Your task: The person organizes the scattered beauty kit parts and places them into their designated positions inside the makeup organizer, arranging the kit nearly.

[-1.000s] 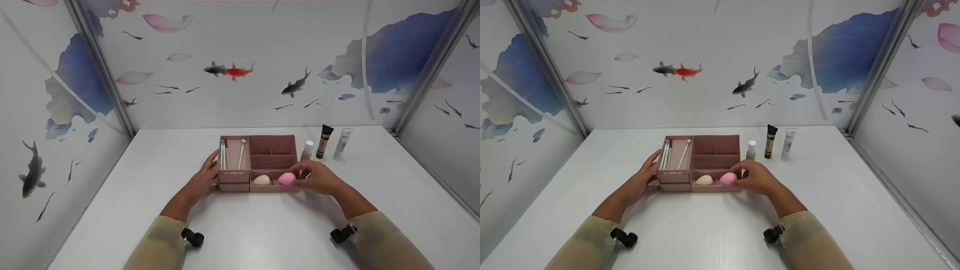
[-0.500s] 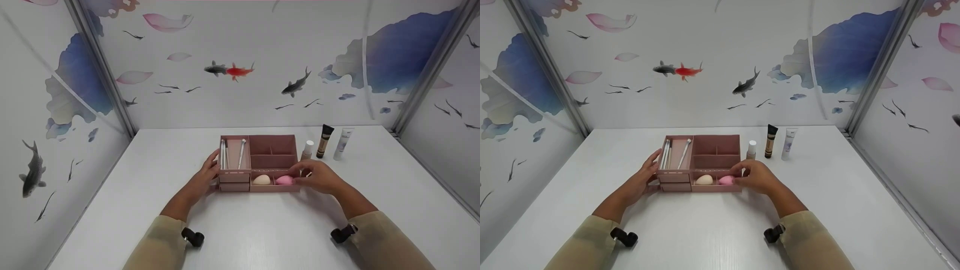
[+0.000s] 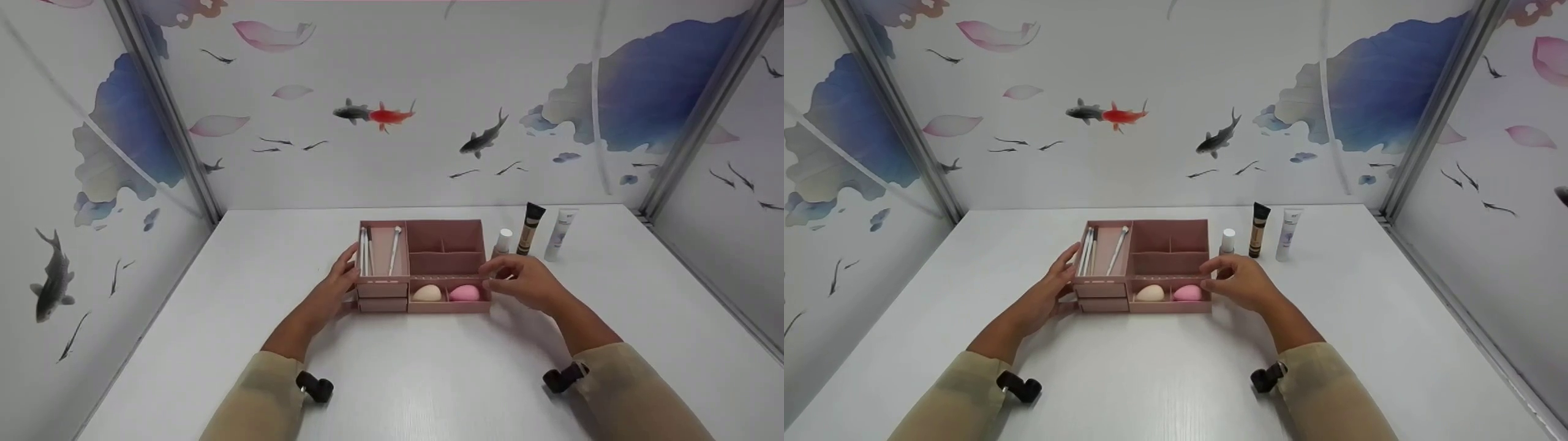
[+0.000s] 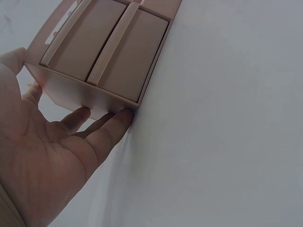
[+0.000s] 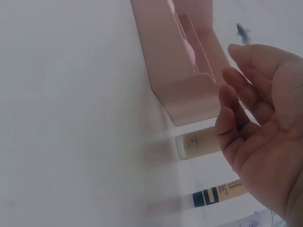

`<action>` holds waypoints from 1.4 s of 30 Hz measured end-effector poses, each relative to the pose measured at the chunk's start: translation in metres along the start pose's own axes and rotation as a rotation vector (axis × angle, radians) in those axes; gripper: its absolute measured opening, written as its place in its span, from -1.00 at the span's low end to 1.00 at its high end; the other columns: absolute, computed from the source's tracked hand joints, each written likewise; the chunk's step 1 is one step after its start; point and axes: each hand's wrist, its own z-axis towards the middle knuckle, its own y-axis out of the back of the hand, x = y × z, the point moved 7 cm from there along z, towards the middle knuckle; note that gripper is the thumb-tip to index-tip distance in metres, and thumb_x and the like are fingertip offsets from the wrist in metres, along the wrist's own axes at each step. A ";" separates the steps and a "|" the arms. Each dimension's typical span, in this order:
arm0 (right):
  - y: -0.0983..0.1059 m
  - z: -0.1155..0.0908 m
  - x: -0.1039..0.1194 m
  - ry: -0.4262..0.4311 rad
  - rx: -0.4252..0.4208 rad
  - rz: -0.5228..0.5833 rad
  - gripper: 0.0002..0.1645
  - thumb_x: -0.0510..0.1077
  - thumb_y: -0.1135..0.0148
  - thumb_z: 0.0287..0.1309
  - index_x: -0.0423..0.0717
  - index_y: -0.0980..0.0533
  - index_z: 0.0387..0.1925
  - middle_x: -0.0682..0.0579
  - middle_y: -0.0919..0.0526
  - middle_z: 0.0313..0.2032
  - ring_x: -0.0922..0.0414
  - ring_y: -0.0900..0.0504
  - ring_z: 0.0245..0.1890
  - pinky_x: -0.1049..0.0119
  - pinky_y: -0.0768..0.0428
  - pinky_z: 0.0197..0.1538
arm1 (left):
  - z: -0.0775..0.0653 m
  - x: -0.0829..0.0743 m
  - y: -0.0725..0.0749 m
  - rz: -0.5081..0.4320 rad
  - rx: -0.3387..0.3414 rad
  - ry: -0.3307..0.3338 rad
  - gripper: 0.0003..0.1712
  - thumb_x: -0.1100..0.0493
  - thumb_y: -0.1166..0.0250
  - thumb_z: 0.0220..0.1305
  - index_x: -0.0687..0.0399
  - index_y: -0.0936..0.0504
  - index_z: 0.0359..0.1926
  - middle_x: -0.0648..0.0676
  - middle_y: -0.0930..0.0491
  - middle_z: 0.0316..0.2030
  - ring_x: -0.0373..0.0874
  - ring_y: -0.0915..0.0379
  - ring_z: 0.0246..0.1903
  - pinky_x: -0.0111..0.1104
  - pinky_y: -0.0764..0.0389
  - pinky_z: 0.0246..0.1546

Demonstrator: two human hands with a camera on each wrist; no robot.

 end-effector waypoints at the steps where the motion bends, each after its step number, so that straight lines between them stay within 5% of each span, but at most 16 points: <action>1: 0.001 0.000 0.000 -0.001 -0.003 0.006 -0.68 -0.01 -0.53 0.28 0.11 -0.76 0.05 -0.01 -0.74 -0.04 0.00 -0.63 -0.11 0.25 -0.65 -0.20 | 0.000 0.000 0.000 0.005 0.000 -0.001 -0.35 -0.40 0.04 0.63 -0.98 0.05 0.59 -0.04 0.05 0.72 0.25 0.02 0.70 0.30 -0.25 0.57; 16: 0.022 -0.003 -0.010 0.013 -0.077 0.172 -0.59 -0.05 -0.44 0.38 -0.19 -0.69 0.14 -0.23 -0.74 0.13 0.12 -0.72 -0.07 0.15 -0.75 -0.03 | -0.001 0.000 0.000 0.026 -0.014 -0.019 -0.34 -0.40 0.04 0.63 -0.95 0.05 0.60 0.00 0.04 0.72 0.35 0.01 0.68 0.34 -0.24 0.55; 26: 0.040 -0.003 -0.032 -0.037 -0.165 0.218 -0.50 0.03 -0.44 0.39 -0.19 -0.64 0.20 0.19 -0.75 -0.07 0.19 -0.71 -0.10 0.32 -0.71 -0.08 | -0.001 -0.002 -0.001 0.017 -0.011 -0.016 -0.34 -0.40 0.04 0.63 -0.94 0.05 0.60 0.02 0.04 0.72 0.38 0.02 0.68 0.34 -0.24 0.55; 36: 0.057 -0.003 -0.061 -0.116 -0.241 0.290 -0.45 0.06 -0.41 0.42 -0.21 -0.60 0.25 0.26 -0.75 -0.06 0.25 -0.72 -0.07 0.41 -0.72 -0.05 | 0.001 0.000 0.001 0.021 -0.016 -0.005 -0.33 -0.40 0.03 0.62 -0.95 0.05 0.60 0.02 0.07 0.73 0.36 0.04 0.68 0.35 -0.20 0.57; 42: 0.073 -0.007 -0.081 -0.176 -0.281 0.384 -0.62 0.05 -0.39 0.45 0.02 -0.64 0.18 0.34 -0.75 -0.13 0.29 -0.68 -0.10 0.43 -0.70 -0.05 | 0.000 0.000 0.001 0.009 -0.002 -0.014 -0.35 -0.36 0.04 0.65 -0.94 0.05 0.60 0.02 0.07 0.73 0.30 0.07 0.70 0.36 -0.21 0.56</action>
